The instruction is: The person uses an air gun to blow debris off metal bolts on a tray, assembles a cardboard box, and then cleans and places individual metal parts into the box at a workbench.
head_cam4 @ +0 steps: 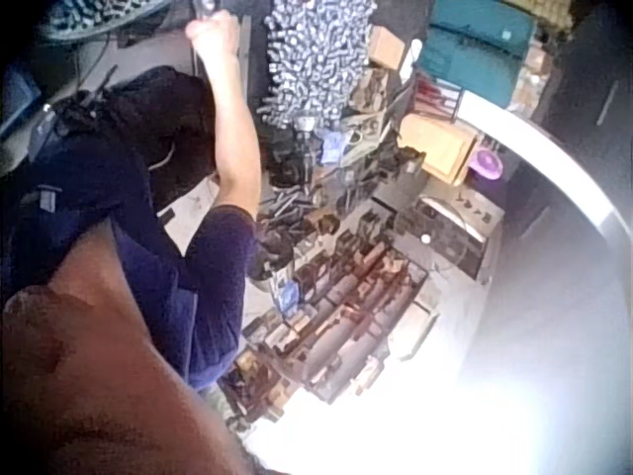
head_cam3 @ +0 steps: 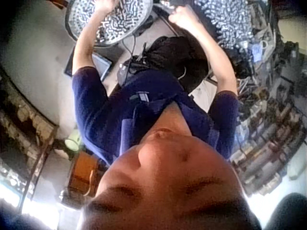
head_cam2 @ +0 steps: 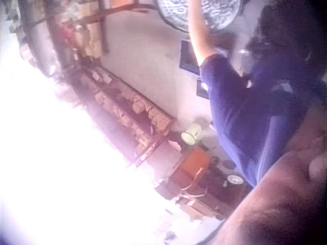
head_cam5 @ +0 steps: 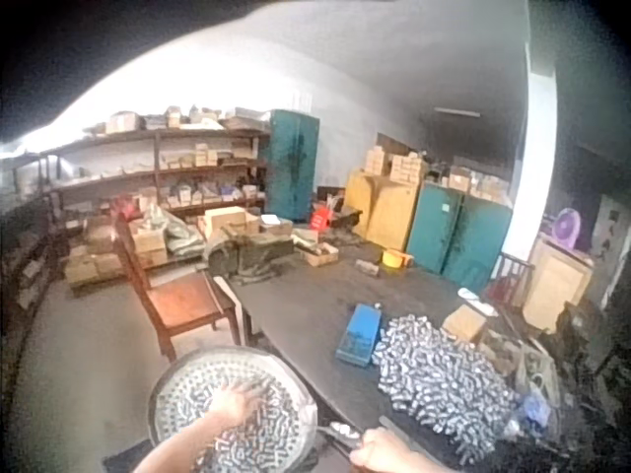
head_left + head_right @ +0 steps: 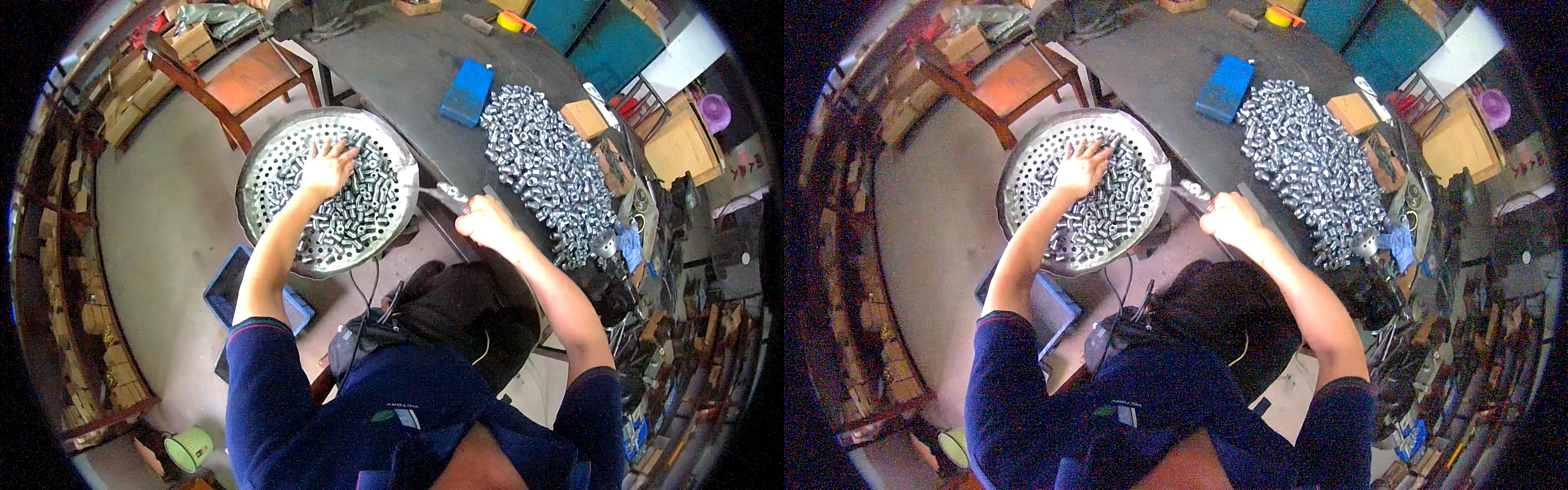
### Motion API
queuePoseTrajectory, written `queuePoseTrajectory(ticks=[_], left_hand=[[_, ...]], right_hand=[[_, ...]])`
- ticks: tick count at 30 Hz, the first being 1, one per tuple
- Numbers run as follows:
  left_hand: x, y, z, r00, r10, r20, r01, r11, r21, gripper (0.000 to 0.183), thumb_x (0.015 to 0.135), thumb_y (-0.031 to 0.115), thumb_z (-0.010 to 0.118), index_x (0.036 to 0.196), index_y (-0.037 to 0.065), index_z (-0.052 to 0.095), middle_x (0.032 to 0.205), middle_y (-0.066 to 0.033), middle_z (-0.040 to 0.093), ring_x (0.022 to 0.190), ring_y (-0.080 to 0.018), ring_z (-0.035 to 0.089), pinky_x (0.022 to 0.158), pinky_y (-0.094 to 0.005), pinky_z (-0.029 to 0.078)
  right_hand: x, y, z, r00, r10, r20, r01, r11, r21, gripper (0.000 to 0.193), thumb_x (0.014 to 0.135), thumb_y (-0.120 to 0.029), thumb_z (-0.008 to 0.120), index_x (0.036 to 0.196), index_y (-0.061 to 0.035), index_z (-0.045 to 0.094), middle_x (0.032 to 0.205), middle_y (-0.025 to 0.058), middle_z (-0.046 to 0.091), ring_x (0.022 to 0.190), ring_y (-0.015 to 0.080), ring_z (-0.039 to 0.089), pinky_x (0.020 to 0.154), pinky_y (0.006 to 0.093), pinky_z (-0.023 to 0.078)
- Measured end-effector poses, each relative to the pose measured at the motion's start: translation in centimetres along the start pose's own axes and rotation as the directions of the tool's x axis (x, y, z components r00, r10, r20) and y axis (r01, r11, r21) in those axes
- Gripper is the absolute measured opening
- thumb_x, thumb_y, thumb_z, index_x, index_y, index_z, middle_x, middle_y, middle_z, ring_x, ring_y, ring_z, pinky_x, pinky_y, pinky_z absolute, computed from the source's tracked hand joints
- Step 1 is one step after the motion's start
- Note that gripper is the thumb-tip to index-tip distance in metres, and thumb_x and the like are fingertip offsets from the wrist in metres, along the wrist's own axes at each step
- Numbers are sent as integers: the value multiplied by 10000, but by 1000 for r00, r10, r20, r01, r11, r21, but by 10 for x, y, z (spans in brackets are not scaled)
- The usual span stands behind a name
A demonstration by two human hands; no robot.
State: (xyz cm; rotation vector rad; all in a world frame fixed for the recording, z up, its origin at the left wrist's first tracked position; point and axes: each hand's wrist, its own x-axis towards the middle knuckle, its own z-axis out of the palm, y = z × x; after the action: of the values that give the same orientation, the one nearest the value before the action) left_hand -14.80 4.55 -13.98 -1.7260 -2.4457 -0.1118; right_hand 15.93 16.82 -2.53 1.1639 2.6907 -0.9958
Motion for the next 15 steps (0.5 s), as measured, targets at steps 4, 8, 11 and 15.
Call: queuePoseTrajectory(ticks=[4, 8, 11, 15], left_hand=[[-7, -43, 10, 976, -206, 69, 211, 974, -76, 454, 903, 355, 337, 1295, 133, 387, 1396, -69, 303, 1282, -312, 272, 1037, -520, 171], [-51, -27, -3, 997, -75, 6, 75, 990, -120, 419, 881, 264, 408, 1271, 109, 402, 1378, -144, 290, 1243, -394, 297, 1006, -521, 242], [-79, -25, -6, 999, -15, -48, 10, 994, -107, 414, 886, 272, 406, 1263, 102, 419, 1363, -152, 314, 1232, -392, 312, 1017, -494, 240], [-97, -41, -34, 996, -33, 78, 35, 999, -19, 422, 895, 293, 387, 1293, 155, 401, 1380, -84, 327, 1247, -328, 325, 1040, -474, 207]], right_hand=[[-9, -8, 7, 994, -101, 44, 100, 995, 30, 311, 530, -237, 559, 633, 55, 580, 579, 244, 537, 554, 331, 600, 542, 377, 461], [-12, -37, 21, 949, -187, 253, 196, 981, -11, 302, 533, -251, 566, 615, 39, 589, 570, 238, 542, 564, 334, 606, 549, 383, 473], [-1, -64, 51, 940, -288, 183, 295, 956, -7, 322, 550, -277, 595, 628, 35, 607, 613, 232, 578, 593, 351, 613, 574, 391, 497], [37, -63, 43, 972, -234, 18, 235, 971, -50, 290, 560, -243, 614, 692, 14, 643, 681, 226, 606, 645, 338, 630, 606, 401, 503]])
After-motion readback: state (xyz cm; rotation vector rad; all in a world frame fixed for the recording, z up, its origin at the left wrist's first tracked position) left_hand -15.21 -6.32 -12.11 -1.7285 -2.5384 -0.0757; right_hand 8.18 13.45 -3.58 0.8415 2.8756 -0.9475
